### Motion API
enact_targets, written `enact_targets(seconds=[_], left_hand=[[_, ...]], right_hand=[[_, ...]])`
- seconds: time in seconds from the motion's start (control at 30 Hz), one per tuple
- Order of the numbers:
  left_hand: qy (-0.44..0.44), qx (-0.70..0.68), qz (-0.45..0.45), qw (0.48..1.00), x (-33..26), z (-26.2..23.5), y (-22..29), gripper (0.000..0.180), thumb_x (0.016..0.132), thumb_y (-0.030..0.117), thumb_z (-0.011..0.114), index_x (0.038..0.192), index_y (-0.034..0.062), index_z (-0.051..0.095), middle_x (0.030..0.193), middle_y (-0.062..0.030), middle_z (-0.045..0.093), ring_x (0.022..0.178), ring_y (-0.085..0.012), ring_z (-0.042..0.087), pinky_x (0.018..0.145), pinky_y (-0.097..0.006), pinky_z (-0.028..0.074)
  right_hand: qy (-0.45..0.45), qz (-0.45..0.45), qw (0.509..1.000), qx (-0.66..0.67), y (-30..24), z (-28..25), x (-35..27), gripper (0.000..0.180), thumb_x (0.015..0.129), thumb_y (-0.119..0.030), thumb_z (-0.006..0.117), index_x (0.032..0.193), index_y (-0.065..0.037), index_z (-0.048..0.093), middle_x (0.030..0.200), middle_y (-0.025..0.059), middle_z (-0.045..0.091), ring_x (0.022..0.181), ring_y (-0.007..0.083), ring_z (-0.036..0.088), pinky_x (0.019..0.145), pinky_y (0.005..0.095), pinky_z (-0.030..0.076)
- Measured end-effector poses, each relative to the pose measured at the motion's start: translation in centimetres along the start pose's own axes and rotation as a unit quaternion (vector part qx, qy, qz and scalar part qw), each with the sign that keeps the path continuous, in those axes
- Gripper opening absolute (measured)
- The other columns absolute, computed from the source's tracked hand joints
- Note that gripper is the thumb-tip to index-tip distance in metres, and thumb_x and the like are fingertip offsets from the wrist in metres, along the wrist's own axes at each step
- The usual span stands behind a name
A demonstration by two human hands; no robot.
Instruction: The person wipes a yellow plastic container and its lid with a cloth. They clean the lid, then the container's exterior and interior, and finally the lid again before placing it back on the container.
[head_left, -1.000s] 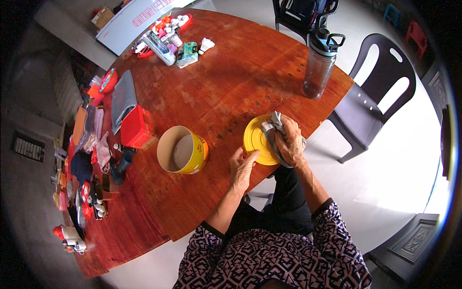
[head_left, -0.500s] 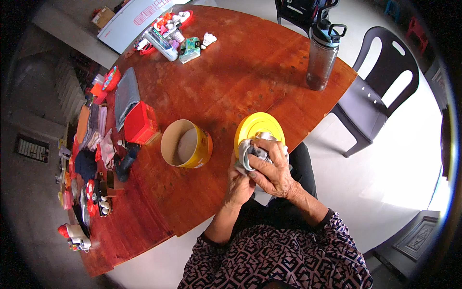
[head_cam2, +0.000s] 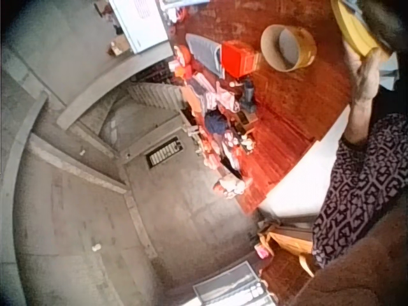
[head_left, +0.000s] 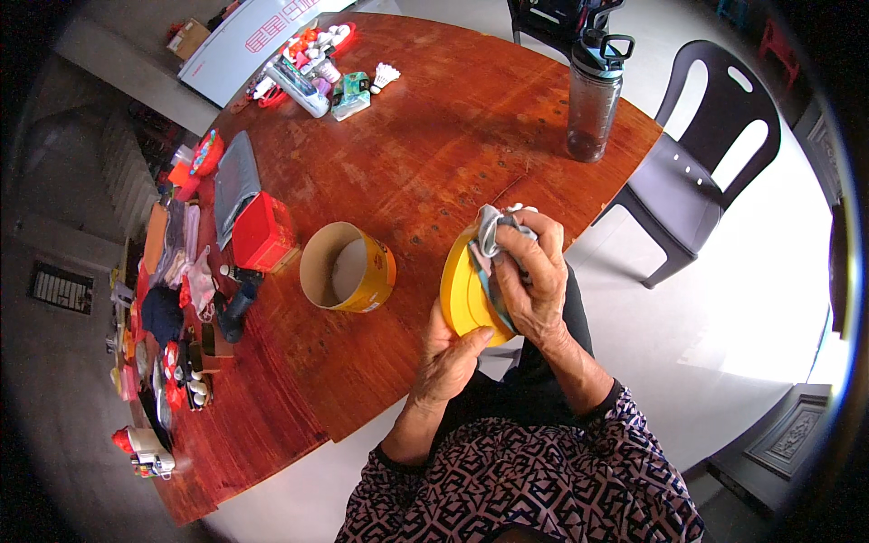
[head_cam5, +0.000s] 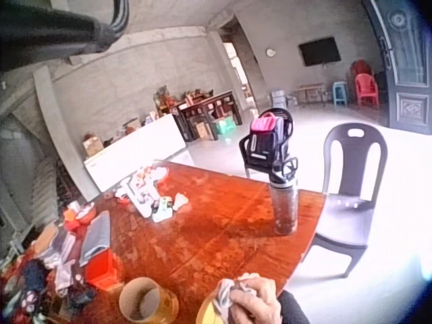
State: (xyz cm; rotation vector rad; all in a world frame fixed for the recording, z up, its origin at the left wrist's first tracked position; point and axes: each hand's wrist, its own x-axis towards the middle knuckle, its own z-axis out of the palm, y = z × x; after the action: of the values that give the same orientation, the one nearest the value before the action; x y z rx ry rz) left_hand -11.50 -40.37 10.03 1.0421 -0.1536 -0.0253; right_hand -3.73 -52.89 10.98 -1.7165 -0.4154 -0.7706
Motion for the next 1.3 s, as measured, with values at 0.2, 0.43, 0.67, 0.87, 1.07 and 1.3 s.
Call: enact_targets(seconds=[0.2,0.43,0.67,0.87,1.07,1.3], left_hand=[[-0.024,-0.073,0.037,0.996,-0.5,-1.3,-0.9,0.060,0.089,0.013,0.065,0.140,0.0061,0.033,0.137,-0.0065,0.043,0.125,-0.0174,0.046,0.109,-0.036,0.037],[-0.029,-0.046,0.035,0.998,-0.6,-1.8,-0.2,0.071,0.083,-0.001,0.058,0.146,0.0106,0.027,0.139,-0.0090,0.040,0.131,-0.0216,0.042,0.108,-0.039,0.040],[0.000,-0.013,0.002,1.000,-1.0,0.0,0.8,0.066,0.085,-0.005,0.055,0.145,0.0035,0.026,0.140,-0.0127,0.040,0.128,-0.0223,0.044,0.110,-0.042,0.036],[0.030,0.071,-0.012,0.997,-1.1,-0.3,1.0,0.057,0.094,0.005,0.054,0.144,0.0032,0.027,0.137,-0.0121,0.043,0.128,-0.0217,0.044,0.109,-0.040,0.038],[0.001,0.206,0.058,0.977,-2.0,-1.7,-0.1,0.046,0.096,0.015,0.058,0.137,0.0035,0.040,0.125,-0.0070,0.054,0.113,-0.0166,0.055,0.098,-0.033,0.046],[0.009,0.298,0.061,0.953,-1.8,0.6,1.9,0.044,0.093,0.007,0.060,0.133,-0.0035,0.046,0.125,-0.0114,0.057,0.113,-0.0172,0.055,0.096,-0.033,0.045]], right_hand=[[-0.151,-0.139,0.973,0.103,-1.5,-0.8,-1.2,0.026,0.067,-0.007,0.071,0.092,-0.011,0.070,0.109,0.0097,0.061,0.105,0.0303,0.053,0.090,0.0417,0.042],[-0.144,-0.165,0.974,0.062,-1.9,-0.5,-0.5,0.025,0.068,-0.012,0.070,0.093,-0.012,0.068,0.111,0.0046,0.062,0.106,0.0265,0.055,0.087,0.0402,0.041],[0.013,-0.017,1.000,-0.022,-0.6,0.0,-0.7,0.043,0.068,0.008,0.062,0.105,-0.012,0.067,0.099,0.0110,0.057,0.093,0.0290,0.054,0.076,0.0386,0.045],[0.036,-0.181,0.977,-0.104,-1.7,-1.1,0.3,0.026,0.074,-0.004,0.073,0.100,-0.005,0.070,0.093,0.0104,0.058,0.078,0.0238,0.059,0.068,0.0306,0.048],[-0.145,-0.184,0.971,0.043,-4.3,-1.0,-1.2,0.038,0.062,-0.015,0.085,0.097,-0.013,0.074,0.092,0.0065,0.057,0.082,0.0206,0.056,0.065,0.0322,0.046],[-0.050,-0.189,0.979,-0.051,-2.9,-1.1,1.7,0.022,0.069,-0.008,0.082,0.085,-0.004,0.066,0.091,0.0037,0.067,0.083,0.0241,0.058,0.064,0.0331,0.050]])
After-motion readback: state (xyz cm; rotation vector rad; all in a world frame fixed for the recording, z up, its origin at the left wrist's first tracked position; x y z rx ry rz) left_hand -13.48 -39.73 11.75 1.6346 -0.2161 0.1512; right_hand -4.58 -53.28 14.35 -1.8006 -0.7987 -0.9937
